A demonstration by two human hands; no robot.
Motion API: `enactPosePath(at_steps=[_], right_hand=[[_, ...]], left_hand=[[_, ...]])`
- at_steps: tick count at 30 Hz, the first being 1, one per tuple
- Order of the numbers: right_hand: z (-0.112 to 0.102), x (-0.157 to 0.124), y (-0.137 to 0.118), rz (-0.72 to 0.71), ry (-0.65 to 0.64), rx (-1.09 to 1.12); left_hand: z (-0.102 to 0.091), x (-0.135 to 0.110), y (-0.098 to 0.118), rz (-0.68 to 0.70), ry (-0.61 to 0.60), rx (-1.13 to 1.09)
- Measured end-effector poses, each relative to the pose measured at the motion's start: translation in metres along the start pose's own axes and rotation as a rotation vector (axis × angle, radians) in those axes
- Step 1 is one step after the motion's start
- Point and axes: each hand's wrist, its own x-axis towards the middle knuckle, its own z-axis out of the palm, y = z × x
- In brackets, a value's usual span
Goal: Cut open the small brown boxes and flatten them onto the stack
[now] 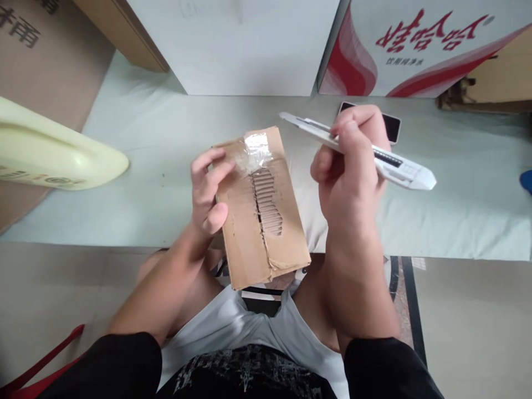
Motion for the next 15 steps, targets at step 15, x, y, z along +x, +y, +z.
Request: enactPosePath(at_steps=[15], right_hand=[[0.020,-0.024,-0.009,-0.085,-0.375,-0.405]], left_hand=[[0.008,-0.008,0.006,-0.041,0.024,-0.021]])
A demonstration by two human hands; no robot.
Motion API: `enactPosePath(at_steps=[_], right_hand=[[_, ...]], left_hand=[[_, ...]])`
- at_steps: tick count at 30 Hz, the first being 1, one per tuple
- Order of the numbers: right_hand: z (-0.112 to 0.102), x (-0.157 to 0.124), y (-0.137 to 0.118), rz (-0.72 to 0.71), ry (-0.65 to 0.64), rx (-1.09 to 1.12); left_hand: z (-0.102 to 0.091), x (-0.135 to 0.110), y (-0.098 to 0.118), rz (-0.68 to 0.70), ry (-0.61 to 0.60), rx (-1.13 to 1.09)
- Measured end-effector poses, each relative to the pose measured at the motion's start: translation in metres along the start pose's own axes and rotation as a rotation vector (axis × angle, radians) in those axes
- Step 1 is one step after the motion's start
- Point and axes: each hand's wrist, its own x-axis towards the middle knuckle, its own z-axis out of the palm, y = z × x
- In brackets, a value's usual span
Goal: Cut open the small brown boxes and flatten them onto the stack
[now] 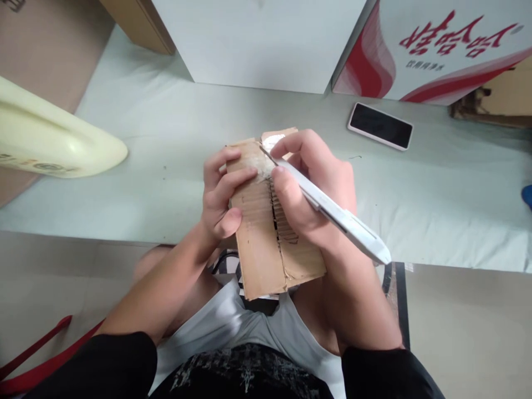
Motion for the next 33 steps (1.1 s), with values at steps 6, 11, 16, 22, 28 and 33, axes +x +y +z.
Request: enactPosePath(at_steps=[6,11,16,22,28,33], right_hand=[[0.003,-0.002,0.003,0.073,0.039,-0.109],[0.005,-0.002,0.004,0.063,0.066,-0.143],[0.007,0.000,0.004,0.074,0.069,-0.172],[0.008,-0.002,-0.005,0.083,0.077,-0.190],[0.009,-0.006,-0.009,0.106,0.087,-0.239],[0.009,-0.001,0.001,0.067,0.068,-0.248]], left_hand=[[0.004,0.001,-0.002,0.018,0.021,0.021],[0.003,0.000,-0.001,0.019,-0.004,0.063],[0.000,0.000,0.000,0.006,-0.027,0.098],[-0.001,0.001,0.001,0.006,-0.019,0.054],[0.000,-0.002,-0.002,0.004,-0.010,0.039],[-0.002,-0.002,-0.003,-0.030,-0.069,0.134]])
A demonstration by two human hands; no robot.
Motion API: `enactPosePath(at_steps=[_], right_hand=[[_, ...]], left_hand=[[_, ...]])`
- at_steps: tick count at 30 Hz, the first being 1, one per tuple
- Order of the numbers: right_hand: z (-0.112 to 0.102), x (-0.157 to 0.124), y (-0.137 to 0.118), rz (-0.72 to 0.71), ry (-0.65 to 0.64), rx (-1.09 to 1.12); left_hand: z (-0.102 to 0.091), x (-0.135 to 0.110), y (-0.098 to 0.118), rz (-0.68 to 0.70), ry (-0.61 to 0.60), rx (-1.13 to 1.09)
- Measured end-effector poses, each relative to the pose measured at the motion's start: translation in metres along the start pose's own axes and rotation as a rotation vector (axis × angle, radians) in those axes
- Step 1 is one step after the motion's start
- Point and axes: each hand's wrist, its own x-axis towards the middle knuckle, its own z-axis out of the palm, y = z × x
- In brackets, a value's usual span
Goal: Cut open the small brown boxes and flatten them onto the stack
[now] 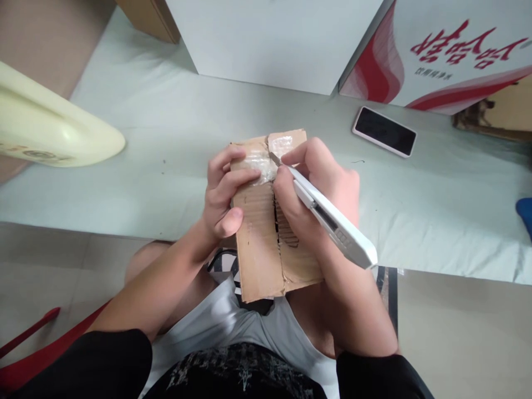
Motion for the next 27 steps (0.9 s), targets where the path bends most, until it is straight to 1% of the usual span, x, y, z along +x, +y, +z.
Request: enactPosePath(at_steps=[4,7,9,14,17,21,24,26,27], right_hand=[[-0.003,0.000,-0.009,0.017,-0.015,-0.036],[-0.003,-0.003,-0.013,0.018,0.001,-0.048],[-0.002,-0.004,-0.011,0.004,0.007,-0.036],[0.002,-0.001,-0.001,0.014,-0.014,0.009],[0.001,0.001,-0.001,0.019,-0.037,0.033],[-0.005,-0.004,-0.017,0.028,-0.025,0.040],[-0.009,-0.010,-0.031,0.036,0.005,0.037],[-0.009,-0.012,-0.036,0.048,0.012,0.033],[-0.009,-0.011,-0.036,0.055,0.013,0.028]], left_hand=[[0.000,0.000,0.001,0.040,0.039,-0.020],[0.001,-0.002,0.000,-0.003,0.002,0.038],[0.003,-0.004,-0.001,-0.024,-0.010,0.054],[0.008,-0.001,-0.004,0.050,0.109,-0.061],[0.011,0.001,-0.004,0.074,0.139,-0.093],[0.008,0.001,-0.002,0.093,0.141,-0.128],[0.005,0.000,-0.001,0.043,0.087,-0.106],[0.005,-0.001,-0.001,0.006,0.035,-0.063],[0.005,-0.001,-0.002,0.002,0.029,-0.051]])
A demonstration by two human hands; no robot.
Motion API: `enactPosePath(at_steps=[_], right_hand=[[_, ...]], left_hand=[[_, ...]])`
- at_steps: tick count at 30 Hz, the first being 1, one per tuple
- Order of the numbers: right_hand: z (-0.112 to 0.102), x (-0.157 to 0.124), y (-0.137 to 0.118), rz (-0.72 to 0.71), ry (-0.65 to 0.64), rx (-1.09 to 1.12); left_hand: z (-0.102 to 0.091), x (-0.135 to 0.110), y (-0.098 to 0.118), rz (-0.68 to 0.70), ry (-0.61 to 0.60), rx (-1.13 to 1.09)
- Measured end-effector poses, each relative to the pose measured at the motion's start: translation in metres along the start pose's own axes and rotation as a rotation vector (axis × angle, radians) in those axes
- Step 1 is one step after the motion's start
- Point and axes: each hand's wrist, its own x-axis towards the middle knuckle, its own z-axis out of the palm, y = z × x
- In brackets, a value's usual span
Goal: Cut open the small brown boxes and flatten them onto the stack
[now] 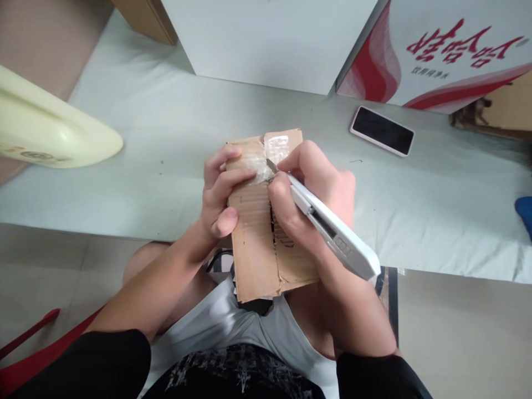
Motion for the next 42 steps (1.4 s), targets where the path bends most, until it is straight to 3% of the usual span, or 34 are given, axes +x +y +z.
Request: enactPosePath(at_steps=[4,8,17,29,37,42], right_hand=[[0.003,0.007,0.014,-0.018,-0.030,-0.002],[0.006,0.014,0.028,-0.072,-0.053,0.005],[-0.001,0.000,0.002,-0.014,-0.002,0.041],[0.002,0.000,0.008,-0.035,0.038,0.102],[0.000,0.007,0.008,0.009,-0.092,0.016],[0.000,0.002,0.002,0.035,-0.036,0.053]], left_hand=[[0.004,-0.001,-0.004,0.052,0.070,-0.001],[0.005,0.000,-0.003,0.022,0.048,0.038],[0.006,0.002,0.000,0.042,0.105,-0.081],[0.004,-0.001,-0.001,0.008,0.055,-0.044],[0.007,-0.004,-0.005,-0.005,0.051,0.012],[0.004,-0.004,-0.003,-0.043,-0.002,0.043]])
